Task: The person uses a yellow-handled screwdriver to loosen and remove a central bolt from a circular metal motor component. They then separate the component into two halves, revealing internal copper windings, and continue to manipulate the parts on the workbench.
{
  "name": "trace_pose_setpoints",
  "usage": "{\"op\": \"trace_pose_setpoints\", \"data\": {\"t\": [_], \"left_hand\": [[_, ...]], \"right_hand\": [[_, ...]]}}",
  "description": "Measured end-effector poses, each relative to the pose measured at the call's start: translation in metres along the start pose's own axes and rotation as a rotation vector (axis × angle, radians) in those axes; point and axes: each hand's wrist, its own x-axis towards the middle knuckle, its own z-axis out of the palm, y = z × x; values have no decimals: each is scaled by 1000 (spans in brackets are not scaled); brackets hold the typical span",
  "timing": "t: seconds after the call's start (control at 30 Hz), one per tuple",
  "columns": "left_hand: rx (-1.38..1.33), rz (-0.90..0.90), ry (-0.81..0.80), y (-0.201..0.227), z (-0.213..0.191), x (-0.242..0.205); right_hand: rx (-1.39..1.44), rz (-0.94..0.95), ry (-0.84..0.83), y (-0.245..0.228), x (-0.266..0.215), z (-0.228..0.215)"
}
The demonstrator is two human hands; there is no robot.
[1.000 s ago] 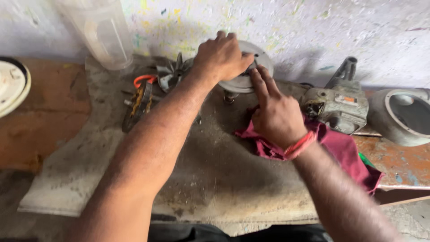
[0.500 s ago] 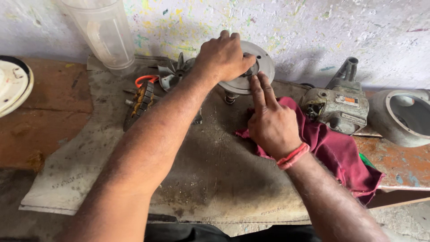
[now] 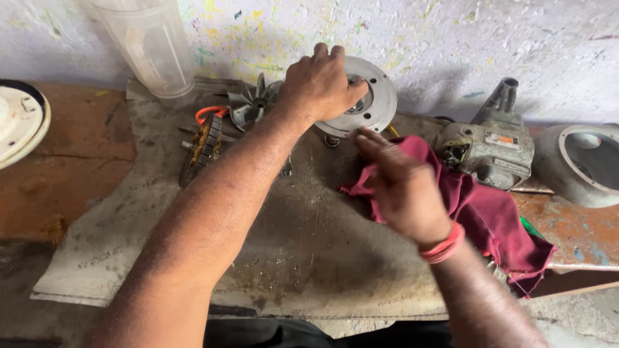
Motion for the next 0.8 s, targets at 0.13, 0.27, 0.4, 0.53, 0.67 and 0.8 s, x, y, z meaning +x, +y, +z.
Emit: {"op": "trace_pose_setpoints", "data": {"t": [0.13,0.27,0.4,0.53,0.67,0.8], "left_hand": [[-95,-57,0,-5,2,-11],[-126,-39,36,-11,2,-18],[-140,-31,68,-7,5,-24],[-121,18,100,-3,10,-30],[-84,50,97,-4,11,-24],[-33,115,174,-5,9,-17]], "right_hand": [[276,467,195,25,0,-9],[-282,155,264,48,16,6],[-542,56,259,49,28,9],[-160,-173,293,30,23,16],[-271,-291,47,31,31,21],[-180,-227,-2,51,60,5]]}}
